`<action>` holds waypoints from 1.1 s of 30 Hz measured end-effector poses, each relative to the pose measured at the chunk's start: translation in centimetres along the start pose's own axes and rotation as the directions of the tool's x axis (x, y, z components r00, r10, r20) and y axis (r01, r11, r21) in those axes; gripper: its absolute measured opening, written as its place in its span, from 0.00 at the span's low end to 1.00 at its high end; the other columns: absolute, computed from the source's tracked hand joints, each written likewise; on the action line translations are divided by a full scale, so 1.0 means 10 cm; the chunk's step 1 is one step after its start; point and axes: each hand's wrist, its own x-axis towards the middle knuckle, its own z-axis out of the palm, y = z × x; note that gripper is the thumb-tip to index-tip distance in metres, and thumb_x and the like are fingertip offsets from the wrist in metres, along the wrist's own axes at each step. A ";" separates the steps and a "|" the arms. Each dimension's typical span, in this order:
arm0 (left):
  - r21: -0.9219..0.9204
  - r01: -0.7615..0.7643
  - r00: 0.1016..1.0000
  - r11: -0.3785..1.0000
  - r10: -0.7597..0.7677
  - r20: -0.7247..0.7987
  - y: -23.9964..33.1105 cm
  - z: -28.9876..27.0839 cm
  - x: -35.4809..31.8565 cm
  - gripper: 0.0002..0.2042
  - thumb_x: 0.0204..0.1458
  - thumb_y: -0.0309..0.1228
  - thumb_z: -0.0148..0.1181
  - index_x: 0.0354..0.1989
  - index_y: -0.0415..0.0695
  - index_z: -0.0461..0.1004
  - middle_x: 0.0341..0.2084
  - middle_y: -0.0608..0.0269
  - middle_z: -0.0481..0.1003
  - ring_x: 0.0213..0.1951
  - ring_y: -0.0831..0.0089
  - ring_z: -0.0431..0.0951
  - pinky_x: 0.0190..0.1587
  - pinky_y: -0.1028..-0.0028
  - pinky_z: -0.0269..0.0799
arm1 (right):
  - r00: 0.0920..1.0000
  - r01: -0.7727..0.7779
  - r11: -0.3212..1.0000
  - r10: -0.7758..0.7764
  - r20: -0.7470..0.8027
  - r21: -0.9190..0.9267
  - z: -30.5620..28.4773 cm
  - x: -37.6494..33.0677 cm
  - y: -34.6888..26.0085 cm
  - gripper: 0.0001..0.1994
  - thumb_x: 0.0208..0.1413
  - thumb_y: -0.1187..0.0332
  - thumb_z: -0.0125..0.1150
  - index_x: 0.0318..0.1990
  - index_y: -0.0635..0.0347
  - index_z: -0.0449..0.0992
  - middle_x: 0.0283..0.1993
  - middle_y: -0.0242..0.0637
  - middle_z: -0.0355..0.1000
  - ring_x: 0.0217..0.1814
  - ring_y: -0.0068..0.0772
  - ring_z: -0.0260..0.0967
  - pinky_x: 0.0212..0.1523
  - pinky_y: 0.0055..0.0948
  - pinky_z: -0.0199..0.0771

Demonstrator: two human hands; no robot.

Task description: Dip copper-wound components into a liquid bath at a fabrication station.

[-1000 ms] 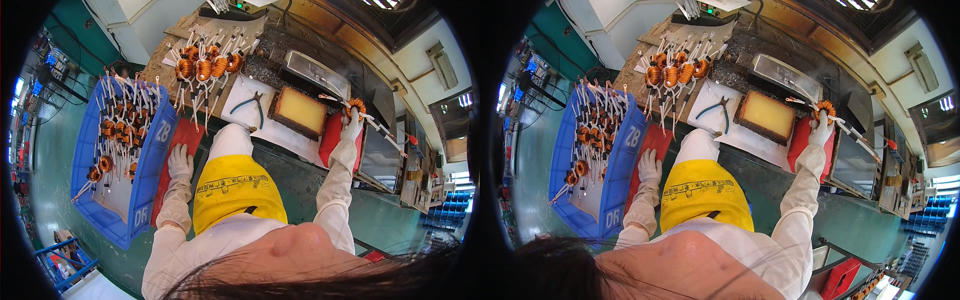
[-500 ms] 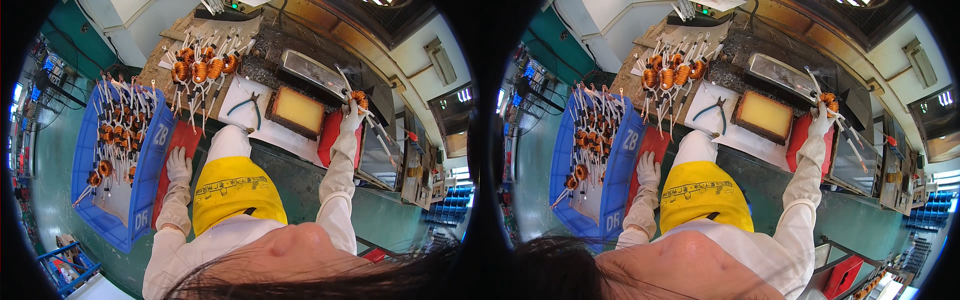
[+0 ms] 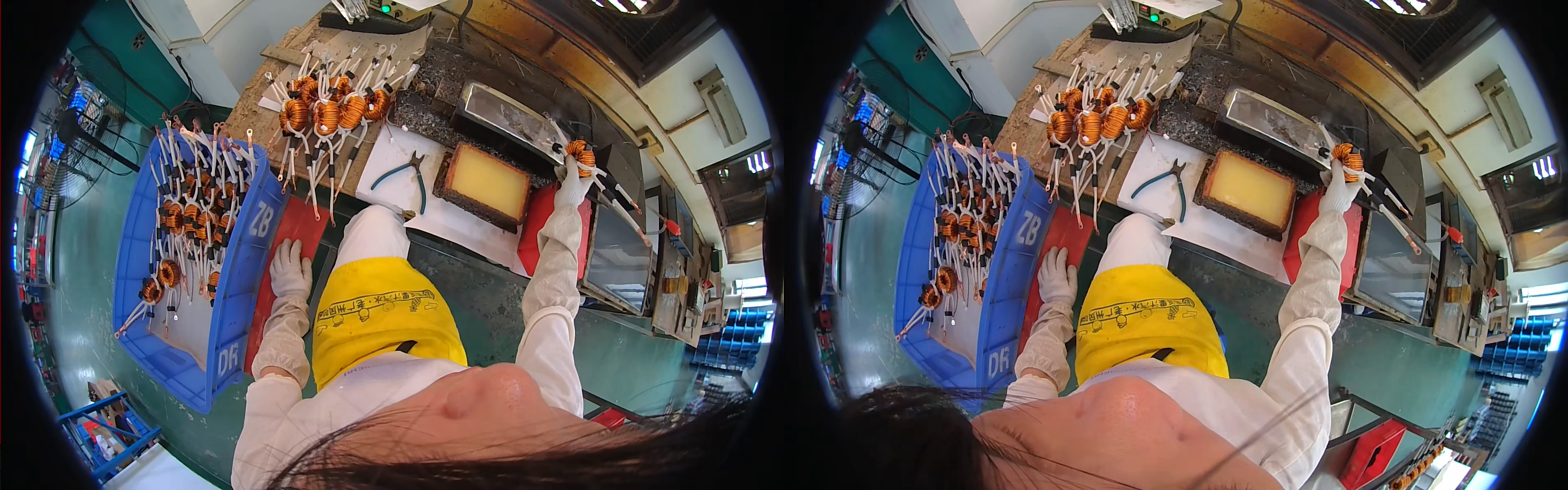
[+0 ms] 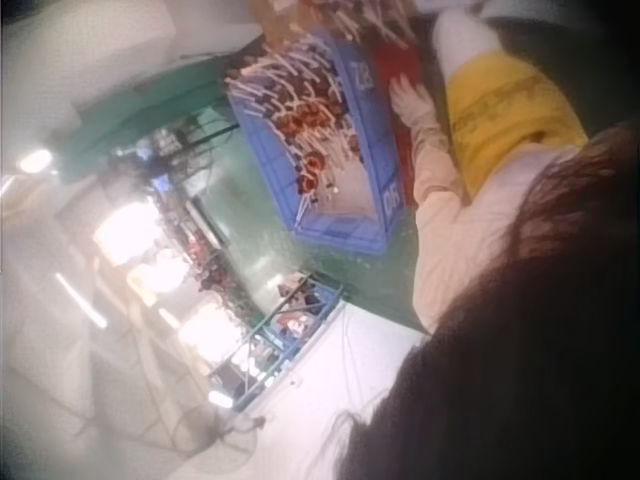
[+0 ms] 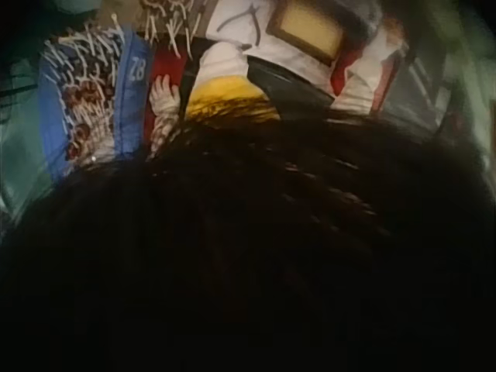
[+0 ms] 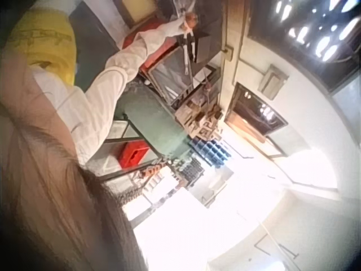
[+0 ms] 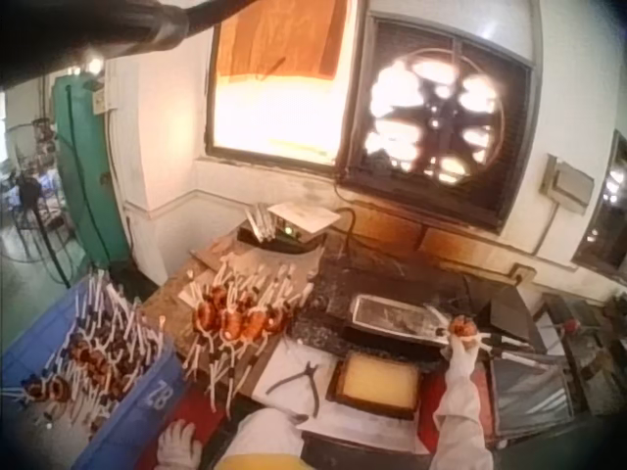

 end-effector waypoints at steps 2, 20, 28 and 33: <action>0.000 0.002 1.000 1.000 -0.002 -0.002 0.00 0.00 0.00 0.22 0.54 0.37 0.52 0.59 0.50 0.66 0.60 0.56 0.65 0.61 0.55 0.63 0.61 0.56 0.59 | 1.000 -0.001 1.000 0.001 0.014 0.004 -0.01 0.02 0.02 0.20 0.52 0.70 0.66 0.50 0.59 0.66 0.34 0.32 0.72 0.23 0.19 0.66 0.26 0.22 0.73; 0.010 0.009 1.000 1.000 -0.009 0.018 -0.02 0.03 0.00 0.23 0.54 0.37 0.53 0.60 0.51 0.66 0.61 0.57 0.64 0.62 0.55 0.63 0.61 0.56 0.59 | 1.000 0.001 0.998 -0.002 -0.008 -0.059 0.07 0.02 0.02 0.12 0.54 0.69 0.64 0.44 0.58 0.72 0.29 0.28 0.71 0.20 0.16 0.63 0.22 0.20 0.70; 0.007 0.004 1.000 1.000 -0.004 0.004 0.00 0.02 -0.01 0.22 0.54 0.37 0.52 0.59 0.51 0.66 0.60 0.57 0.65 0.61 0.55 0.63 0.61 0.56 0.59 | 1.000 0.011 0.996 -0.013 -0.025 -0.091 0.06 -0.01 -0.01 0.11 0.54 0.68 0.64 0.44 0.57 0.74 0.28 0.27 0.71 0.20 0.16 0.63 0.23 0.20 0.71; 0.011 0.005 1.000 1.000 -0.005 0.002 -0.01 0.02 -0.01 0.23 0.53 0.37 0.53 0.59 0.50 0.66 0.60 0.56 0.65 0.61 0.55 0.63 0.60 0.56 0.60 | 1.000 -0.016 0.997 0.015 -0.012 -0.080 0.07 -0.03 -0.03 0.15 0.53 0.68 0.66 0.46 0.58 0.69 0.31 0.29 0.71 0.23 0.17 0.64 0.25 0.21 0.72</action>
